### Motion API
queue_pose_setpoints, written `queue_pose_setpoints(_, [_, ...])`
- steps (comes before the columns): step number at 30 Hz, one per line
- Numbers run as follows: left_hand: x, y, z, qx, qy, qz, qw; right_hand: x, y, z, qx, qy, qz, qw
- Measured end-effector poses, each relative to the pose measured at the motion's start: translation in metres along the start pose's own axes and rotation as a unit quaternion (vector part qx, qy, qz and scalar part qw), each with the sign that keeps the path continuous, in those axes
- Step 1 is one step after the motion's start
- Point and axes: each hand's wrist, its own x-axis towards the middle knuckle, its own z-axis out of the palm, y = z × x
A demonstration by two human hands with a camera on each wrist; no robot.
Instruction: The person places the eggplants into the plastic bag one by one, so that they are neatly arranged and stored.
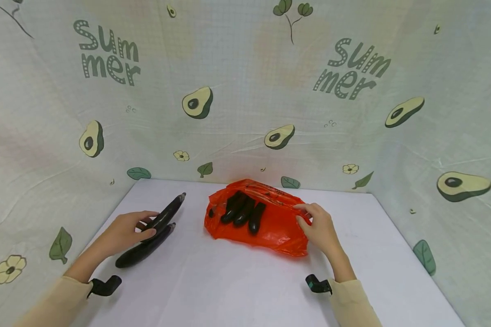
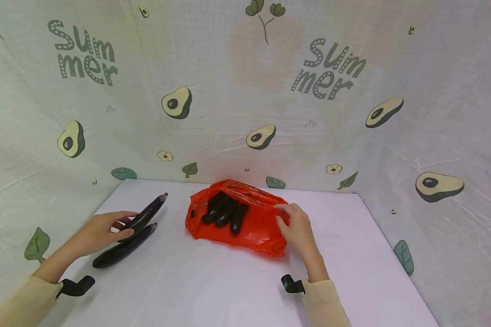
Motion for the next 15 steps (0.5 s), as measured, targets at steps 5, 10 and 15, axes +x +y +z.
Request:
queue_pose_setpoints(5, [0.003,0.021,0.005,0.004,-0.002,0.013,0.9999,0.0,0.001,0.0,0.001,0.0,0.002,1.0])
queue_pose_setpoints(10, [0.004,0.043,0.012,-0.012,-0.017,0.017,0.9996,0.0,0.002,0.0,0.001,0.001,0.004,1.0])
queue_pose_setpoints(15, [0.004,0.066,0.019,-0.037,-0.027,0.032,0.9985,0.0,0.002,0.001,-0.001,0.0,0.004,1.0])
